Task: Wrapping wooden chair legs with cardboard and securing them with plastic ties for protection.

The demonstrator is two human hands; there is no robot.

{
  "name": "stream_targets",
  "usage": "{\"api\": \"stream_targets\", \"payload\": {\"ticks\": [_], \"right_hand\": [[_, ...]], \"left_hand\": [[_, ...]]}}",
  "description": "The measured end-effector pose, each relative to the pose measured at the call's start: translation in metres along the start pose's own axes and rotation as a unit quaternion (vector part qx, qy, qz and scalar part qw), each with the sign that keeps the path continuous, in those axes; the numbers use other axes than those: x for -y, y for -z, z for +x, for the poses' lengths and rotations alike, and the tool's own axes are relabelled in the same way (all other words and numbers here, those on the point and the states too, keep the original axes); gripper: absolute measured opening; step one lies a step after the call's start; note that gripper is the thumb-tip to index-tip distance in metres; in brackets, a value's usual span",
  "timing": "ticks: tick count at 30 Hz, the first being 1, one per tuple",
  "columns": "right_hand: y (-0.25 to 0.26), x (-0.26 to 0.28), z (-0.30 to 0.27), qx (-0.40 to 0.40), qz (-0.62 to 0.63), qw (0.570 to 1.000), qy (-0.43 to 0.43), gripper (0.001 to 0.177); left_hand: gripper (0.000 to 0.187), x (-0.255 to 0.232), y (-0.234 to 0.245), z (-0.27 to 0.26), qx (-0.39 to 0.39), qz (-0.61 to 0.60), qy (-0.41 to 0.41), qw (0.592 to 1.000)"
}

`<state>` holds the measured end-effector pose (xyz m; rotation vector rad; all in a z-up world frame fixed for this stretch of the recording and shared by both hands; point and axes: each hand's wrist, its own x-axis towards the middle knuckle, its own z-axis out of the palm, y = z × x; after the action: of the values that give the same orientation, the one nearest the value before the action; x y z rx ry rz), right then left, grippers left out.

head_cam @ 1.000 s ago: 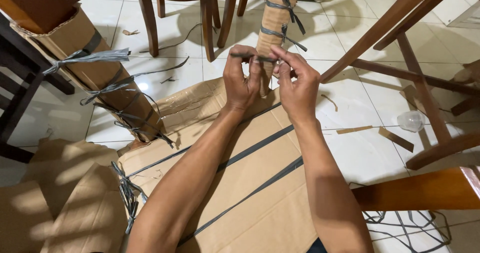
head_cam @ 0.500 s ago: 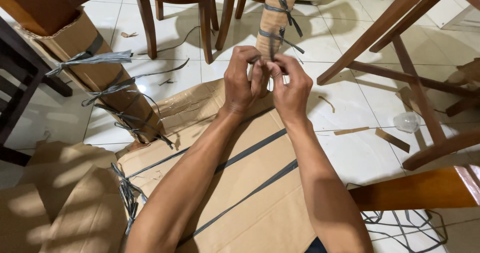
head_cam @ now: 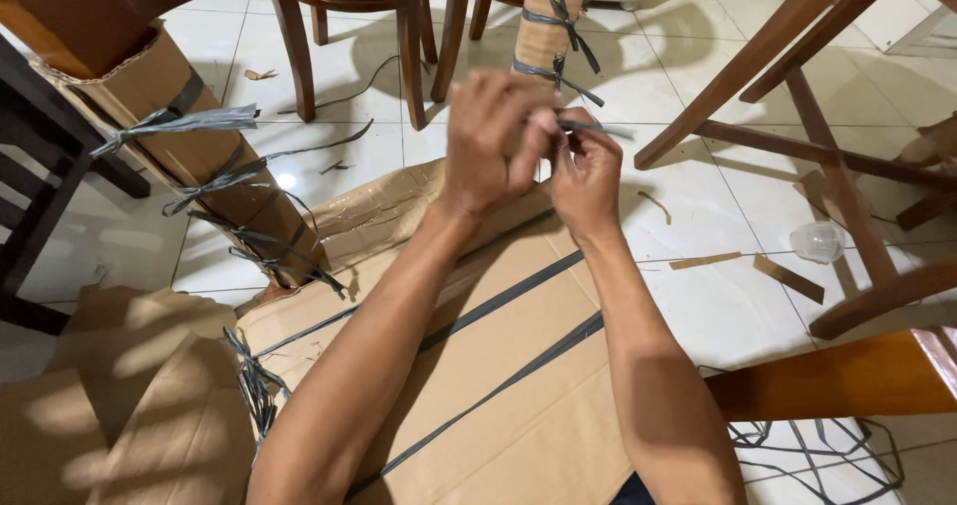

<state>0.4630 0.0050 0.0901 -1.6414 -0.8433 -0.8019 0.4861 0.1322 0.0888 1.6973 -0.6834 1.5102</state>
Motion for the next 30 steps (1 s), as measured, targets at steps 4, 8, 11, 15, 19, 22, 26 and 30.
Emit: {"api": "stream_targets", "payload": {"ticks": [4, 8, 11, 15, 19, 22, 26, 30], "right_hand": [[0.008, 0.02, 0.008, 0.044, 0.075, 0.99, -0.11, 0.011], [0.012, 0.026, 0.011, 0.055, 0.025, 0.995, -0.075, 0.012], [0.01, 0.026, 0.011, 0.059, -0.04, 0.996, -0.047, 0.009], [0.003, 0.017, 0.011, 0.013, -0.255, 0.964, 0.08, 0.022], [0.0, 0.014, 0.009, -0.01, -0.289, 0.953, 0.089, 0.029], [0.0, 0.01, 0.01, -0.048, -0.226, 0.963, 0.139, 0.013], [-0.001, 0.009, 0.01, -0.069, -0.174, 0.972, 0.142, 0.006], [-0.01, 0.02, 0.004, -0.118, -0.06, 0.991, -0.009, 0.005]], "left_hand": [[0.022, 0.017, 0.017, 0.012, 0.072, 0.056, 0.101, 0.991], [0.025, 0.02, 0.023, 0.014, 0.199, 0.042, 0.142, 0.969], [0.027, 0.026, 0.019, 0.012, 0.216, 0.061, 0.149, 0.963], [0.039, 0.022, 0.009, 0.008, 0.193, 0.083, 0.165, 0.964], [0.048, 0.011, 0.013, 0.015, 0.205, 0.033, 0.217, 0.954], [0.042, 0.006, 0.02, 0.022, 0.29, -0.005, 0.364, 0.885], [0.026, -0.014, 0.032, 0.038, 0.277, -0.109, 0.477, 0.827], [0.017, 0.014, 0.019, 0.019, 0.185, -0.163, 0.557, 0.793]]}}
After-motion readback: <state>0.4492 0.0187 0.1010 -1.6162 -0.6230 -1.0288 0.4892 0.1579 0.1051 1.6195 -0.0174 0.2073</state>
